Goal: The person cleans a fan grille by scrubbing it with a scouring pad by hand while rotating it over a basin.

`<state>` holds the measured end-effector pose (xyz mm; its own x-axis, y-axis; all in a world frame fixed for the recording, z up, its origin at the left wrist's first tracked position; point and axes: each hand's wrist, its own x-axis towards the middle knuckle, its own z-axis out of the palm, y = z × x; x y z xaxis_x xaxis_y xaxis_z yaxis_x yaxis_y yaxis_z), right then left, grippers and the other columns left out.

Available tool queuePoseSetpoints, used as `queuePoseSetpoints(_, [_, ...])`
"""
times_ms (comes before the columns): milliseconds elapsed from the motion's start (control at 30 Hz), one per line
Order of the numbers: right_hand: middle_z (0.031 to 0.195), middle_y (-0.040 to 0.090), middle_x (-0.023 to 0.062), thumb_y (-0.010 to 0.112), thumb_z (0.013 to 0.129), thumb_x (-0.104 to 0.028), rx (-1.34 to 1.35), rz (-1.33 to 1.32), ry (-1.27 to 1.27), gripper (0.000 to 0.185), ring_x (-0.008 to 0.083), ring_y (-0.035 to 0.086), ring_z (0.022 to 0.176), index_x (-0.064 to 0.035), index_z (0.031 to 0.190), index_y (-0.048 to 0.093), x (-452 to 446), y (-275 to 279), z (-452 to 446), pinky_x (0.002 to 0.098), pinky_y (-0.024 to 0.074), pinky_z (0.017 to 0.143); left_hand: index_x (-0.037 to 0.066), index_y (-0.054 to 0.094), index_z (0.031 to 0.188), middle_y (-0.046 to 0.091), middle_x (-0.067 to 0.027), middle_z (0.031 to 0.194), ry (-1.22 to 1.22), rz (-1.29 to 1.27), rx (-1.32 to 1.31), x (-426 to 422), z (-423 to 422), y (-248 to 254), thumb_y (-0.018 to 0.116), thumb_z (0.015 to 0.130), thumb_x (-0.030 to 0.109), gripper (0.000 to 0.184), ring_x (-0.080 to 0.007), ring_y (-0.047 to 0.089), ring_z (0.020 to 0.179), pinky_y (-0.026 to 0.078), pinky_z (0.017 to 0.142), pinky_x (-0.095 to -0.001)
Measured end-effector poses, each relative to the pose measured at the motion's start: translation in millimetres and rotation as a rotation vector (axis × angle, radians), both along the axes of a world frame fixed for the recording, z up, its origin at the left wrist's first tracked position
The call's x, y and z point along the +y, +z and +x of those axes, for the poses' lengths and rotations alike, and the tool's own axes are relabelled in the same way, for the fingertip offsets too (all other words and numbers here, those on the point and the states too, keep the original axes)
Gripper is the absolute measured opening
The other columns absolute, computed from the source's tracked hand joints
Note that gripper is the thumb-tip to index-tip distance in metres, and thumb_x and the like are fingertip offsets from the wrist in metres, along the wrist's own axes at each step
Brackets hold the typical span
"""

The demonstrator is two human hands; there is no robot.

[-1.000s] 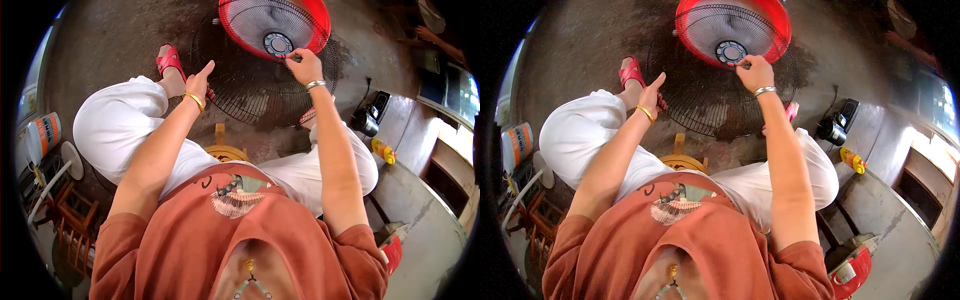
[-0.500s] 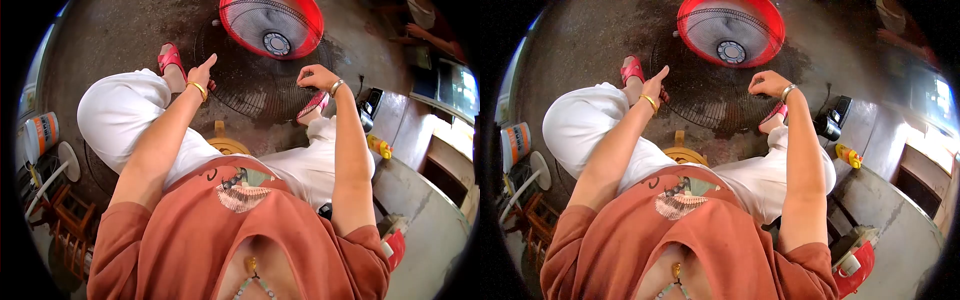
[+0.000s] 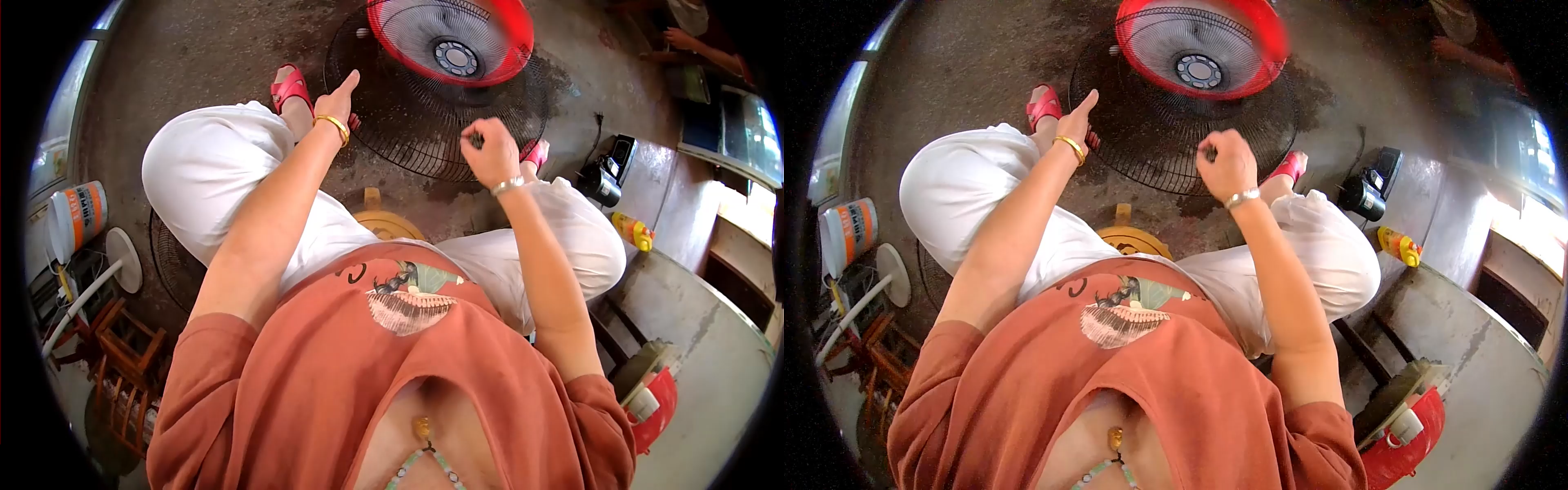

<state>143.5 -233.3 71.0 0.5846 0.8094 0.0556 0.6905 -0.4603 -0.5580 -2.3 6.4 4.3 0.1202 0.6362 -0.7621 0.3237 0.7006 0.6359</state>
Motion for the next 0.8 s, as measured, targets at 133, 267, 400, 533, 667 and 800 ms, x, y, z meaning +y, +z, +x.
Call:
queuePoseSetpoints(133, [0.080,0.057,0.0104,0.070,0.070,-0.008,0.007,0.112,0.037,0.010,0.0308,0.058,0.081,-0.0071,0.077,0.063,-15,11,-20,0.0394,0.0481,0.073,-0.013,0.057,0.096,0.051,-0.0092,0.071,-0.009,0.024,0.026,-1,3,0,0.077,0.070,0.051,0.072,-0.0179,0.048,0.047,0.045,0.041,-0.0312])
queuePoseSetpoints(267, [0.078,0.059,0.0106,0.069,0.070,-0.008,-0.019,0.313,0.017,0.009,0.0315,0.058,0.078,-0.0076,0.076,0.063,14,18,-29,0.0408,0.0481,0.070,-0.010,0.058,0.097,0.049,-0.0079,0.069,0.009,-0.020,0.025,0,-8,2,0.077,0.071,0.050,0.068,-0.0179,0.046,0.047,0.040,0.040,-0.0332])
queuePoseSetpoints(400, [0.076,0.060,0.0092,0.066,0.068,-0.007,-0.194,0.266,0.128,0.006,0.0291,0.056,0.079,-0.0098,0.072,0.062,42,14,-26,0.0396,0.0469,0.070,0.004,0.060,0.086,0.047,-0.0027,0.062,0.010,-0.061,-0.260,-10,1,10,0.075,0.074,0.049,0.049,-0.0157,0.040,0.043,0.031,0.038,-0.0302])
queuePoseSetpoints(533, [0.093,0.062,0.0147,0.064,0.076,-0.017,-0.251,0.053,-0.087,0.015,0.0336,0.057,0.091,-0.0064,0.087,0.062,73,-23,29,0.0425,0.0472,0.077,0.005,0.060,0.079,0.044,-0.0011,0.050,-0.029,-0.121,-0.378,-6,7,8,0.074,0.075,0.050,0.048,-0.0155,0.038,0.034,0.031,0.034,-0.0296])
queuePoseSetpoints(667, [0.086,0.065,0.0160,0.069,0.077,-0.027,0.067,0.076,-0.279,0.020,0.0325,0.062,0.086,-0.0095,0.085,0.066,74,-8,50,0.0381,0.0487,0.080,0.013,0.044,0.060,0.033,0.0013,0.047,0.067,-0.293,-0.360,22,15,5,0.074,0.076,0.050,0.050,-0.0153,0.037,0.038,0.037,0.039,-0.0287])
queuePoseSetpoints(800, [0.083,0.069,0.0079,0.071,0.080,-0.025,0.292,0.240,-0.288,0.021,0.0152,0.063,0.078,-0.0060,0.089,0.069,41,15,54,0.0292,0.0487,0.077,0.016,0.036,0.056,0.032,0.0020,0.048,0.260,-0.118,-0.592,38,19,26,0.071,0.080,0.047,0.052,-0.0142,0.036,0.041,0.038,0.042,-0.0269])
